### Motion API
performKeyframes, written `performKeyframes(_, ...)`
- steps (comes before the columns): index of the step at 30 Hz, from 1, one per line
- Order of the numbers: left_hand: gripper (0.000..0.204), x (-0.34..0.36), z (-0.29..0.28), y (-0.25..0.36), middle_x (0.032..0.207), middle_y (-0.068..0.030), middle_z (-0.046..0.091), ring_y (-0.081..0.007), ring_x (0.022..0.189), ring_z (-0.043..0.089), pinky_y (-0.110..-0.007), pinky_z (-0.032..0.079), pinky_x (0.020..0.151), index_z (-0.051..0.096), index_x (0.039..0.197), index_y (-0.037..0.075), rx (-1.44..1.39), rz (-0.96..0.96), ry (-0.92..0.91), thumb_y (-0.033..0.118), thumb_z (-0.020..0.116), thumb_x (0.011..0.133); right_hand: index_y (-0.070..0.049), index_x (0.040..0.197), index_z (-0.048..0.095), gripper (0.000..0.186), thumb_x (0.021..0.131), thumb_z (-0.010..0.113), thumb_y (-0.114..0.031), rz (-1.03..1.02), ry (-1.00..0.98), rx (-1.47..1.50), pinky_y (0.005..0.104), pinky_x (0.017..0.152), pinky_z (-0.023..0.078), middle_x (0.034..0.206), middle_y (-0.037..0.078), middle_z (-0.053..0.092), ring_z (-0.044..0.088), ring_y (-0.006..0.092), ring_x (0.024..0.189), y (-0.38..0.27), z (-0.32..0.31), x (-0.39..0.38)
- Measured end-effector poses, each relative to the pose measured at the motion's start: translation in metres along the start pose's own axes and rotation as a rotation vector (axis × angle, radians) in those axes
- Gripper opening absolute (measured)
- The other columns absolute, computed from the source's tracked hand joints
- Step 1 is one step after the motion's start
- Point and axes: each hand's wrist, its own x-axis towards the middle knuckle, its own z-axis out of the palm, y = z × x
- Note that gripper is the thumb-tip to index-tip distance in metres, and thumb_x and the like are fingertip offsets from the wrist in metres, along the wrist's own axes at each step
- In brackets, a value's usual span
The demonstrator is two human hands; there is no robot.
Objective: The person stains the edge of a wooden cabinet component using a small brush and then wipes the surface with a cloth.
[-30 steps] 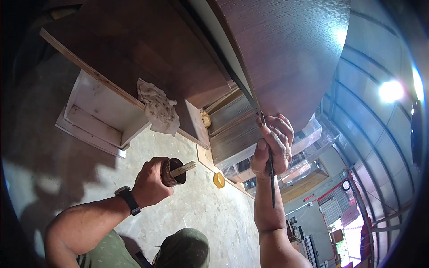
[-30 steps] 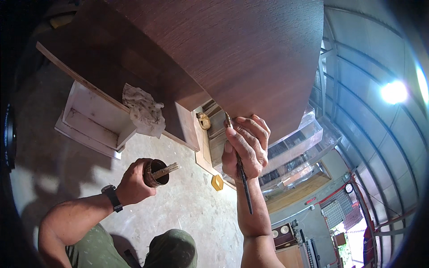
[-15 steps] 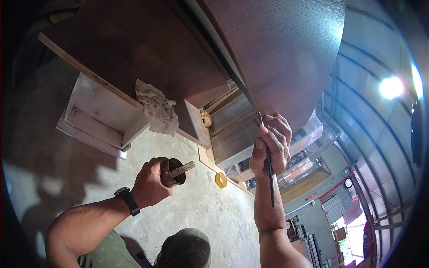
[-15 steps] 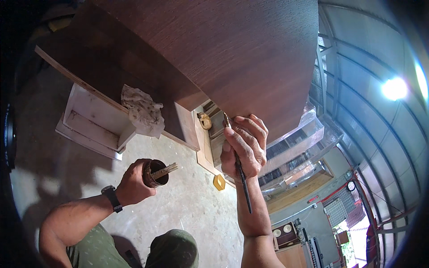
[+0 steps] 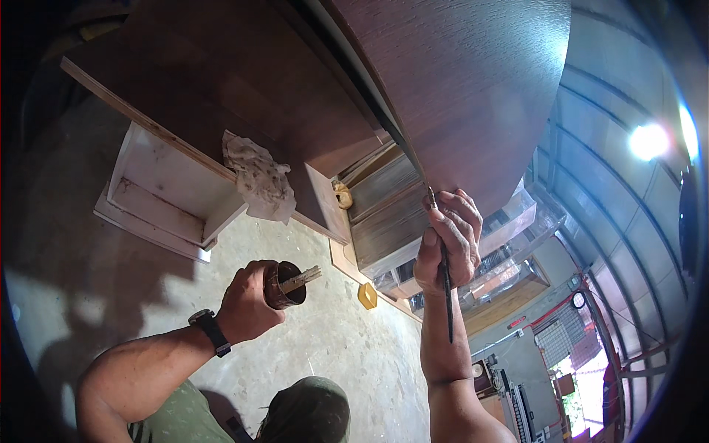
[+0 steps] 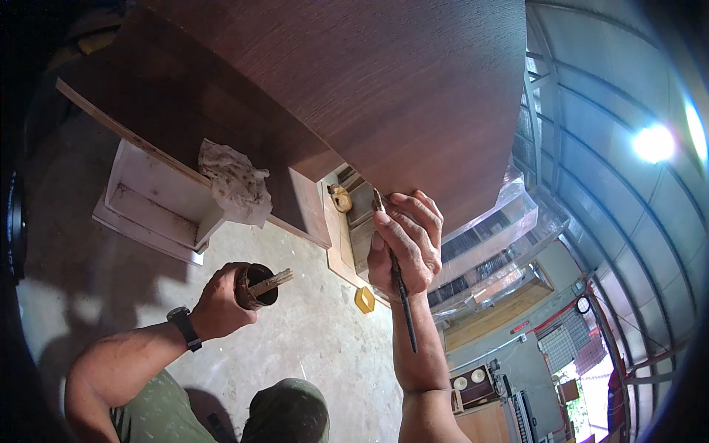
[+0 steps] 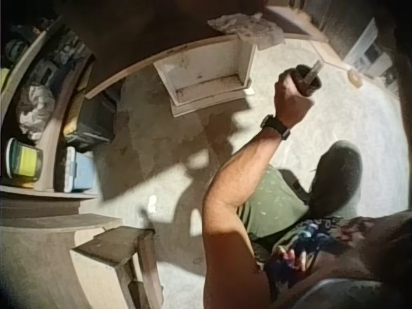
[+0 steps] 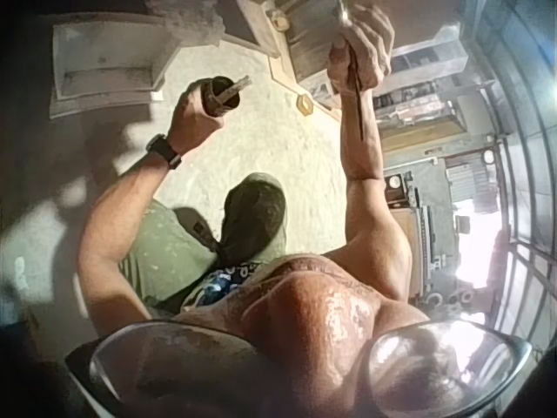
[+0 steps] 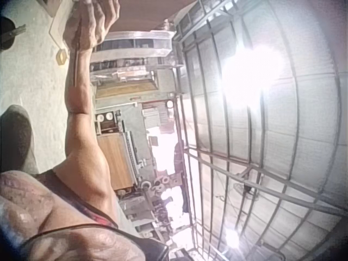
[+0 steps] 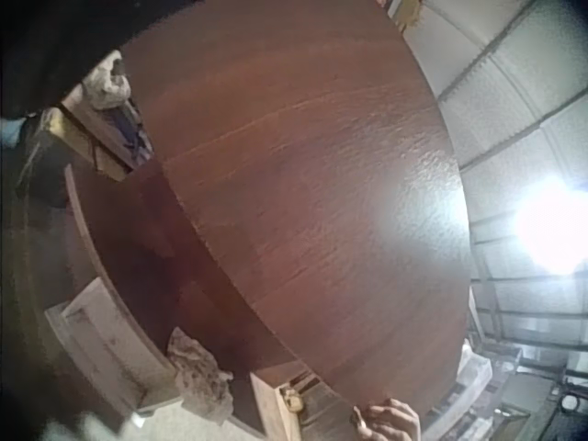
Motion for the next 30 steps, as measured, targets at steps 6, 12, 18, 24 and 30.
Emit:
performKeyframes(6, 0.05, 0.0, -0.002, 0.008, 0.113, -0.0169, 0.068, -0.0344, 0.106, 0.067, -0.043, 0.055, 0.096, 0.064, 0.118, 0.002, -0.001, -0.016, 0.02, 0.007, 0.079, 0.071, -0.008, 0.105, 0.077, 0.015, 0.093, 0.069, -0.003, 0.011, -0.008, 0.036, 0.058, 0.106, 0.051, 0.097, 0.012, 0.079, 0.074, 0.0335, 0.11, -0.002, -0.002, 0.0)
performKeyframes(12, 0.042, -0.001, -0.005, 0.011, 0.108, -0.0175, 0.069, -0.0356, 0.103, 0.068, -0.044, 0.055, 0.093, 0.065, 0.114, 0.002, 0.004, 0.011, 0.054, 0.007, 0.077, 0.074, -0.009, 0.106, 0.076, 0.016, 0.093, 0.069, -0.003, -0.026, -0.011, 0.04, 0.0581, 0.107, 0.05, 0.098, 0.011, 0.08, 0.073, 0.0336, 0.111, -0.006, 0.002, 0.011)
performKeyframes(18, 0.039, 0.0, -0.008, 0.016, 0.108, -0.0177, 0.069, -0.0363, 0.103, 0.068, -0.045, 0.055, 0.092, 0.065, 0.112, 0.003, 0.007, 0.018, 0.04, 0.007, 0.076, 0.074, -0.009, 0.108, 0.077, 0.019, 0.092, 0.07, -0.002, -0.051, 0.0, 0.03, 0.0574, 0.105, 0.051, 0.098, 0.012, 0.08, 0.073, 0.0332, 0.109, -0.007, 0.003, 0.016)
performKeyframes(24, 0.039, 0.001, -0.005, 0.009, 0.108, -0.0174, 0.069, -0.0364, 0.101, 0.067, -0.045, 0.055, 0.092, 0.066, 0.111, 0.003, -0.001, 0.026, 0.055, 0.007, 0.076, 0.074, -0.009, 0.108, 0.077, 0.018, 0.092, 0.069, -0.002, -0.067, 0.008, 0.01, 0.0561, 0.104, 0.051, 0.097, 0.012, 0.08, 0.073, 0.0326, 0.108, -0.006, 0.006, 0.019)
performKeyframes(30, 0.036, 0.001, -0.007, 0.017, 0.105, -0.0169, 0.07, -0.0364, 0.099, 0.068, -0.045, 0.055, 0.09, 0.066, 0.109, 0.004, -0.02, 0.022, 0.052, 0.007, 0.076, 0.075, -0.008, 0.106, 0.077, 0.016, 0.093, 0.069, -0.003, -0.058, 0.025, 0.006, 0.0559, 0.104, 0.052, 0.097, 0.013, 0.08, 0.073, 0.0329, 0.107, -0.005, 0.006, 0.015)
